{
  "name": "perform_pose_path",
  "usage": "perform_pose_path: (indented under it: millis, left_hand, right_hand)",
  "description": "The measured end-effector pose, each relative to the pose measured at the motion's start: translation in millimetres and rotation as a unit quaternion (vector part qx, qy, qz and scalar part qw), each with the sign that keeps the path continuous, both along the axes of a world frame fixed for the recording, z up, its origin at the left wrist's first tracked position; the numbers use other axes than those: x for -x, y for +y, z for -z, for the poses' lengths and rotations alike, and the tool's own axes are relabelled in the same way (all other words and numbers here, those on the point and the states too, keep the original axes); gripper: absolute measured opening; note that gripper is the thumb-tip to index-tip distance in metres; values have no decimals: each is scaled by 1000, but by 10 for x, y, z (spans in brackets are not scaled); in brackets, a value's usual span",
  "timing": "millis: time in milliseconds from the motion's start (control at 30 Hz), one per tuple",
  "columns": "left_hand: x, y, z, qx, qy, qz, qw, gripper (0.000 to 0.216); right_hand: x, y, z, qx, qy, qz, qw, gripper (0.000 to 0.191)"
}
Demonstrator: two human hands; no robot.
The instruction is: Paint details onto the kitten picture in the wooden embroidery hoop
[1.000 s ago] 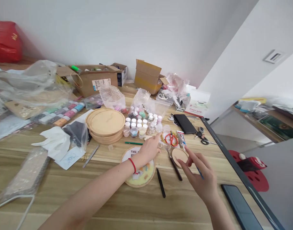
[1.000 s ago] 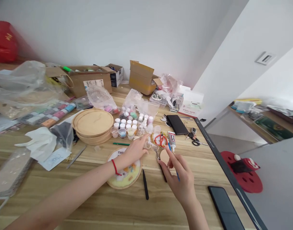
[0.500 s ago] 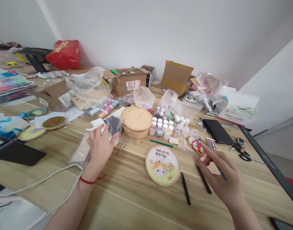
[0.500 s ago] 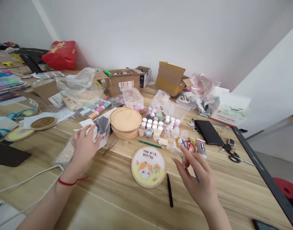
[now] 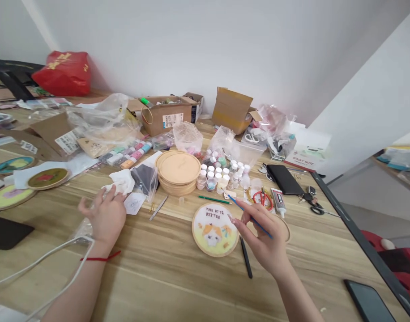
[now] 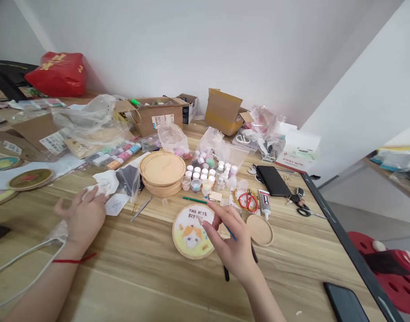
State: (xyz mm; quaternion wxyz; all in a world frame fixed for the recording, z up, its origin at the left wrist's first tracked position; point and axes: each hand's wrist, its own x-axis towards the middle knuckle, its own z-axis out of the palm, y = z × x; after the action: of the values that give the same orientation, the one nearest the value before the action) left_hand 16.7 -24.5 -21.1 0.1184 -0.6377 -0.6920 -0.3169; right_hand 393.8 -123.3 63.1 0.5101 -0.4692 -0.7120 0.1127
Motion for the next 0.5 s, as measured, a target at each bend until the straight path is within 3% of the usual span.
perform_pose_path:
  millis: [133,200,267,367,500]
  left_hand:
    - [-115,-64,-301,-138,-21,-23,990,21]
    - [-295,-144,-508,-219,-41,13,975,20]
    - [-545,-237,-714,-257,-77,96,959,14]
    - [-964,-358,-970,-264,-163,183,933,8]
    - [-1394,-429,-1153,-176,-295,278,897,16]
  right_hand:
    - [25,-2,-11,31,97,-6,995,37]
    - [46,6,-24,33,109,-12,993,38]
    - [99,16,-51,22,95,-22,995,41]
    - [259,31,-119,-23,67,-39,997,48]
    - [534,70,-224,-106,30,-48,993,54]
